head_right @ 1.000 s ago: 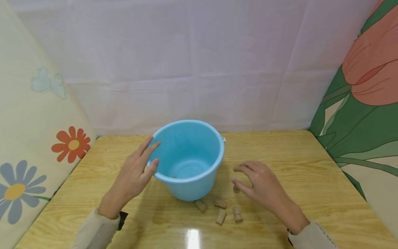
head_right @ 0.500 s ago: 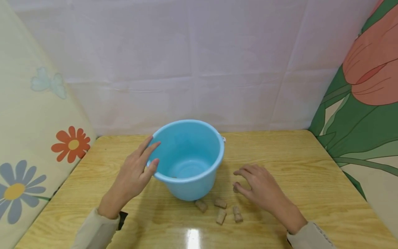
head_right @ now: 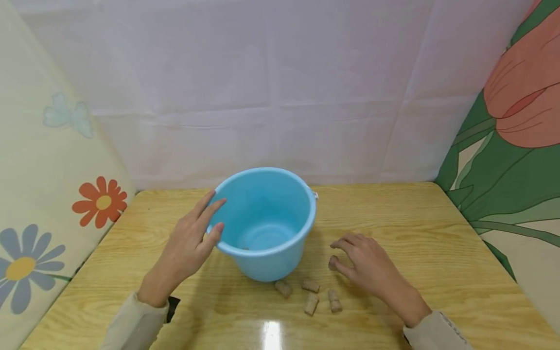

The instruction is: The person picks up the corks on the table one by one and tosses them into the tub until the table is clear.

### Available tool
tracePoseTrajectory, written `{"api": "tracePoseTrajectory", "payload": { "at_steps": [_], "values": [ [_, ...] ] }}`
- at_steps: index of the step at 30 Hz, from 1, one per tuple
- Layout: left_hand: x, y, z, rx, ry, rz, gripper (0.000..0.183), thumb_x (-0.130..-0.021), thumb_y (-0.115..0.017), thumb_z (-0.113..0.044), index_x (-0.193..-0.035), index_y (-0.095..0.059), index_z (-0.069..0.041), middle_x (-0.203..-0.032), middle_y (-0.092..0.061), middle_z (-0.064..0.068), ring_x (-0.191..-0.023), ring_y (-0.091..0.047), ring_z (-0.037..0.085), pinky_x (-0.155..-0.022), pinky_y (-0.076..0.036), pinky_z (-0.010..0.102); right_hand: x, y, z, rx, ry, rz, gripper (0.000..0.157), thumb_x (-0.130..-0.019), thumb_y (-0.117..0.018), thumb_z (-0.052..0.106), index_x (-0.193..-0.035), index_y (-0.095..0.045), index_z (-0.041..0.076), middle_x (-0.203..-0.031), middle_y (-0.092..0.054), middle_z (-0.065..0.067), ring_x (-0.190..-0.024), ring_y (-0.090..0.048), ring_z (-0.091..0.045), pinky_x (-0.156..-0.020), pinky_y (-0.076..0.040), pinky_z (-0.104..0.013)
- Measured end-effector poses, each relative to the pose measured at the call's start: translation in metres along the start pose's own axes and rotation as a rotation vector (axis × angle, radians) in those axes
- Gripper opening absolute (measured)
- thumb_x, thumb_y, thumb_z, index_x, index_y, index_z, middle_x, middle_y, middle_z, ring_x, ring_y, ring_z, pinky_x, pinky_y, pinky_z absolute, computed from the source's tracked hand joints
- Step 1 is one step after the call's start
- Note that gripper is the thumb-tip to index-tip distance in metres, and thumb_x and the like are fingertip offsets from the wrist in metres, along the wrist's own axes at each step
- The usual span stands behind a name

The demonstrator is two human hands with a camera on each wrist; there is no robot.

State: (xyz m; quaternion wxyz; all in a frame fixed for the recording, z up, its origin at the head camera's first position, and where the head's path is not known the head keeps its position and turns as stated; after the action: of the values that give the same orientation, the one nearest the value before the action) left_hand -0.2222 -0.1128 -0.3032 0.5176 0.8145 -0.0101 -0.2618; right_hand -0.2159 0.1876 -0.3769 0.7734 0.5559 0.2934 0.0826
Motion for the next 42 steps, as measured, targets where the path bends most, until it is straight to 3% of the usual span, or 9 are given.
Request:
{"api": "tracePoseTrajectory", "payload": {
  "at_steps": [42],
  "values": [
    [0.0, 0.0, 0.0, 0.001, 0.001, -0.007, 0.052, -0.102, -0.046, -0.038, -0.15, -0.045, -0.018, -0.163, -0.029, 0.01, -0.138, -0.046, 0.038, -0.106, -0.037, 0.063, 0.0, -0.019, -0.007, -0.019, 0.0, 0.109, 0.023, -0.083, -0.08, 0.027, -0.1, -0.076, 0.012, -0.101, -0.074, -0.008, -0.089, -0.071, -0.027, -0.076, -0.058, -0.046]
  ]
}}
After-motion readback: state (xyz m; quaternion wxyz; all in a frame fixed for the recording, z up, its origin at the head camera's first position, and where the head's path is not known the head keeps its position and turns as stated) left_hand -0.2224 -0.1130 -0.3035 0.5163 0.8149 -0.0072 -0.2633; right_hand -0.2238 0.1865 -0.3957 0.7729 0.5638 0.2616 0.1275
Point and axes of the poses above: each hand's wrist, its own x-axis away from the middle knuckle, its own y-axis out of the back of the hand, z = x × y, the point moved 9 cm from there along -x, towards the middle knuckle
